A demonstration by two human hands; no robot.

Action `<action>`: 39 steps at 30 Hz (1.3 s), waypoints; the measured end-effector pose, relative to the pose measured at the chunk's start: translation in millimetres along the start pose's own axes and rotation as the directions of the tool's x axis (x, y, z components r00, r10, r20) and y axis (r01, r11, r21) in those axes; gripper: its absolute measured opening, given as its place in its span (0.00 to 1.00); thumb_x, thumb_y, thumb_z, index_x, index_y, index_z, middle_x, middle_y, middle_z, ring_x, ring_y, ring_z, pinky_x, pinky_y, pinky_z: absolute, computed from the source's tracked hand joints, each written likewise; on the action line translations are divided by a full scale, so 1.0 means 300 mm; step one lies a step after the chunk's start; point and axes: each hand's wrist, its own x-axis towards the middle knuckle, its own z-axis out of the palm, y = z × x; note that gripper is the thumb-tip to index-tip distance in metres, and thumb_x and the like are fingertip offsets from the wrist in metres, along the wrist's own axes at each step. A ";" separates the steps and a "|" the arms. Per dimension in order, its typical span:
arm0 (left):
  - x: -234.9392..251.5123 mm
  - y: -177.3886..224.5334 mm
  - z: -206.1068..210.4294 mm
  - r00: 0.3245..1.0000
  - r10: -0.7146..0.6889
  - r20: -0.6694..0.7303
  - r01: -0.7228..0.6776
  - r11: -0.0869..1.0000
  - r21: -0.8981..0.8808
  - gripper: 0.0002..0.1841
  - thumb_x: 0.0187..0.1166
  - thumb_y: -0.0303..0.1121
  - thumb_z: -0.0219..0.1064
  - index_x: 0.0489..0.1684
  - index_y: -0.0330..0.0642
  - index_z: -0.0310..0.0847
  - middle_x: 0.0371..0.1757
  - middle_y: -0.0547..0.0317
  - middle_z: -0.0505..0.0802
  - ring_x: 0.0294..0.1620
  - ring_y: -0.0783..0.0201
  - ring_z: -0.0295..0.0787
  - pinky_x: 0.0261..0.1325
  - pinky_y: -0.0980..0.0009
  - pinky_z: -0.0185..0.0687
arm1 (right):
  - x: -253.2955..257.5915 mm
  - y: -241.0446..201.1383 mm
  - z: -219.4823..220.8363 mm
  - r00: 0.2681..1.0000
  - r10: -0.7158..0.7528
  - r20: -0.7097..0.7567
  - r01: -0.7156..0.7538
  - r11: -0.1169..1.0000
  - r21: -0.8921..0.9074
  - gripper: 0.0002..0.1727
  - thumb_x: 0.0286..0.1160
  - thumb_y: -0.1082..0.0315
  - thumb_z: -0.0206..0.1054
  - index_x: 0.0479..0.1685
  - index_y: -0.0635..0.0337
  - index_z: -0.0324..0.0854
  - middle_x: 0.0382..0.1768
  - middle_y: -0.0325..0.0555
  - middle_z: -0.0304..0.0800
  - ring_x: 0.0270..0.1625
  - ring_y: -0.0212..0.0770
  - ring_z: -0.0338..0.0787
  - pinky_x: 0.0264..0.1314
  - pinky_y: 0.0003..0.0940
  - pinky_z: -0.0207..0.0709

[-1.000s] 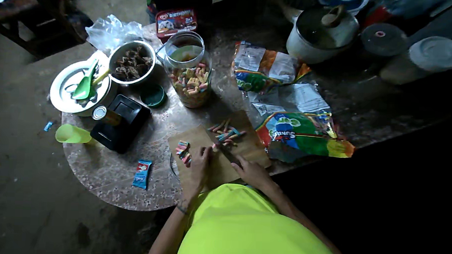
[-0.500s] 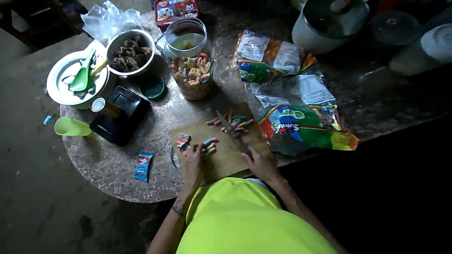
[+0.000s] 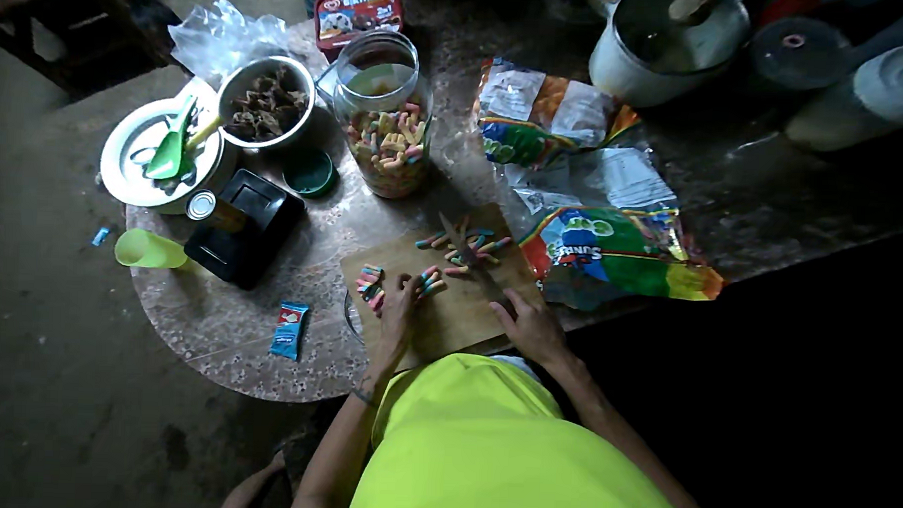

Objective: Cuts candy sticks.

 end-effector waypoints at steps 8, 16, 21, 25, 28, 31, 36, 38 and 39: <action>0.033 0.043 -0.018 0.995 -0.052 0.091 0.040 0.991 0.130 0.25 0.83 0.32 0.66 0.81 0.45 0.77 0.70 0.35 0.85 0.67 0.37 0.86 0.69 0.44 0.80 | 0.007 0.070 0.077 0.913 -0.143 -0.381 0.276 0.906 0.321 0.25 0.88 0.58 0.59 0.61 0.80 0.79 0.28 0.54 0.89 0.26 0.43 0.89 0.35 0.41 0.87; 0.043 0.006 0.000 0.995 0.080 0.066 -0.086 0.992 0.090 0.17 0.83 0.28 0.66 0.68 0.38 0.85 0.65 0.33 0.87 0.68 0.35 0.83 0.72 0.46 0.77 | 0.036 -0.002 0.037 0.924 0.006 -0.383 0.133 0.932 0.338 0.30 0.75 0.61 0.74 0.67 0.79 0.79 0.46 0.66 0.92 0.44 0.51 0.92 0.55 0.49 0.85; 0.036 -0.005 0.006 0.991 0.134 0.005 -0.134 0.988 0.083 0.15 0.80 0.27 0.68 0.63 0.37 0.88 0.60 0.32 0.89 0.64 0.34 0.85 0.70 0.44 0.78 | 0.162 -0.078 0.024 0.983 0.069 -0.173 -0.029 0.975 0.222 0.20 0.75 0.61 0.74 0.55 0.70 0.88 0.46 0.64 0.94 0.52 0.61 0.93 0.61 0.63 0.80; 0.036 -0.014 0.011 0.991 0.132 -0.003 -0.132 0.988 0.079 0.18 0.80 0.26 0.67 0.67 0.35 0.85 0.62 0.32 0.89 0.65 0.34 0.86 0.70 0.43 0.79 | 0.250 -0.115 0.038 1.000 0.020 0.003 -0.020 0.996 0.085 0.19 0.80 0.62 0.70 0.64 0.64 0.87 0.59 0.63 0.92 0.64 0.63 0.89 0.70 0.64 0.75; 0.032 -0.021 0.012 0.992 0.125 -0.021 -0.124 0.990 0.060 0.17 0.81 0.25 0.65 0.66 0.33 0.85 0.63 0.32 0.89 0.67 0.35 0.85 0.72 0.44 0.77 | 0.263 -0.126 0.044 0.999 0.036 0.009 -0.037 0.997 0.075 0.18 0.81 0.62 0.69 0.62 0.64 0.87 0.60 0.63 0.91 0.65 0.63 0.88 0.71 0.65 0.74; 0.013 -0.023 0.012 0.991 0.120 -0.063 -0.119 0.993 0.013 0.18 0.80 0.27 0.67 0.67 0.31 0.85 0.64 0.30 0.87 0.66 0.34 0.85 0.71 0.46 0.79 | 0.248 -0.118 0.036 0.999 -0.008 -0.031 0.012 0.990 0.142 0.17 0.79 0.62 0.72 0.58 0.67 0.89 0.53 0.64 0.93 0.59 0.63 0.91 0.67 0.65 0.76; -0.097 -0.033 0.002 0.954 0.204 -0.220 -0.211 0.977 -0.008 0.23 0.71 0.37 0.79 0.61 0.33 0.88 0.54 0.36 0.91 0.50 0.45 0.91 0.54 0.53 0.87 | 0.204 -0.118 0.058 0.993 -0.077 0.091 0.047 0.956 0.291 0.18 0.73 0.61 0.76 0.55 0.64 0.89 0.49 0.56 0.94 0.54 0.53 0.92 0.64 0.58 0.81; -0.129 -0.048 0.025 0.947 0.239 -0.213 -0.247 0.969 -0.010 0.20 0.74 0.36 0.76 0.62 0.37 0.89 0.55 0.37 0.92 0.51 0.46 0.93 0.55 0.53 0.88 | 0.193 -0.138 0.083 0.980 -0.069 0.184 0.014 0.958 0.285 0.18 0.72 0.61 0.76 0.56 0.63 0.89 0.52 0.55 0.94 0.57 0.51 0.91 0.66 0.57 0.79; -0.136 -0.054 0.041 0.947 0.245 -0.207 -0.252 0.968 -0.010 0.18 0.75 0.34 0.75 0.62 0.38 0.90 0.57 0.37 0.92 0.52 0.45 0.93 0.57 0.53 0.89 | 0.193 -0.144 0.100 0.974 -0.068 0.217 0.007 0.963 0.268 0.18 0.72 0.61 0.76 0.55 0.63 0.89 0.51 0.55 0.93 0.57 0.52 0.91 0.66 0.57 0.79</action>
